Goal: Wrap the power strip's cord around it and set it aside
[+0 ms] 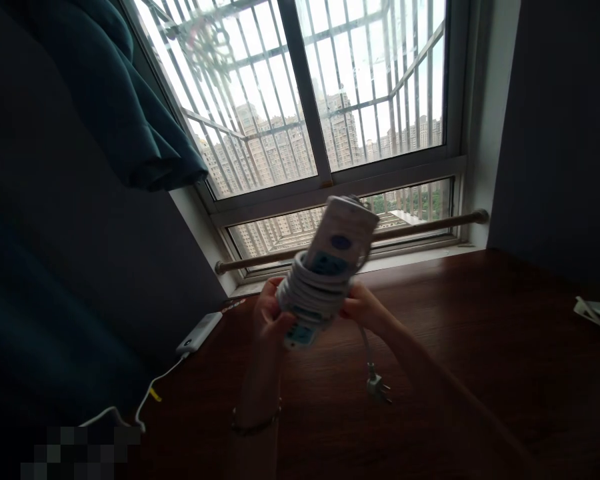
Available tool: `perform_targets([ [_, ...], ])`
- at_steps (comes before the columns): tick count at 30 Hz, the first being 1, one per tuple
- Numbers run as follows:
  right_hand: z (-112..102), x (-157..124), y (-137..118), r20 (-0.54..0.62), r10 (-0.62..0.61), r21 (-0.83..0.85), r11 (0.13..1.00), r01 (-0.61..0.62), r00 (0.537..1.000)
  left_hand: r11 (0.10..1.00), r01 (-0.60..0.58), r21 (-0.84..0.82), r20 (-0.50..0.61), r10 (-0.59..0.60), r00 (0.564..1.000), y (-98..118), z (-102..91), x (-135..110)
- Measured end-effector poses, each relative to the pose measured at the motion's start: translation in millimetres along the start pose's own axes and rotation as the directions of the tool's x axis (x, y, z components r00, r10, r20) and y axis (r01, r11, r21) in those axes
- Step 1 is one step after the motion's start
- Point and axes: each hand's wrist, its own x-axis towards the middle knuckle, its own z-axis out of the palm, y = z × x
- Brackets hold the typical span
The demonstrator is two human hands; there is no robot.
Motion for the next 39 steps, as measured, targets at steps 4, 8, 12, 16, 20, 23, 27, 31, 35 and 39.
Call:
perform_targets([
  [4, -1, 4, 13, 0.090, 0.129, -0.105, 0.987, -0.119, 0.988, 0.986, 0.020, -0.168, -0.268, -0.066, 0.961, -4, -20.0, 17],
  [8, -18, -1, 11, -0.004, 0.132, -0.301, 0.945, -0.127, 0.991, 0.882, 0.037, -0.469, -0.367, -0.233, 0.900, -4, -58.7, 30],
  [12, -33, -5, 5, -0.161, 0.097, -0.478, 0.863, -0.164, 0.982, 0.724, 0.077, -0.686, -0.341, -0.413, 0.844, -17, -85.0, 38],
  [16, -41, -11, -6, -0.332, 0.053, -0.595, 0.763, -0.253, 0.942, 0.632, 0.224, -0.742, -0.244, -0.566, 0.788, -39, -84.8, 44],
  [20, -52, -20, -17, -0.341, -0.091, -0.779, 0.584, -0.228, 0.936, 0.574, 0.364, -0.734, -0.139, -0.651, 0.746, -58, -73.3, 47],
  [23, -62, -27, -24, -0.306, -0.194, -0.850, 0.497, -0.176, 0.932, 0.562, 0.464, -0.684, -0.097, -0.701, 0.706, -71, -62.2, 46],
  [27, -74, -36, -35, -0.314, -0.303, -0.879, 0.451, -0.155, 0.900, 0.553, 0.643, -0.531, -0.028, -0.769, 0.639, -87, -41.1, 41],
  [31, -80, -45, -43, -0.287, -0.384, -0.916, 0.378, -0.134, 0.878, 0.576, 0.757, -0.310, 0.041, -0.787, 0.616, -100, -14.6, 31],
  [35, -86, -49, -44, -0.212, -0.386, -0.940, 0.332, -0.079, 0.898, 0.638, 0.769, -0.045, 0.106, -0.762, 0.639, -104, 6.1, 21],
  [39, -91, -47, -37, -0.094, -0.288, -0.942, 0.334, 0.008, 0.953, 0.663, 0.717, 0.215, 0.108, -0.746, 0.657, -103, 15.0, 16],
])
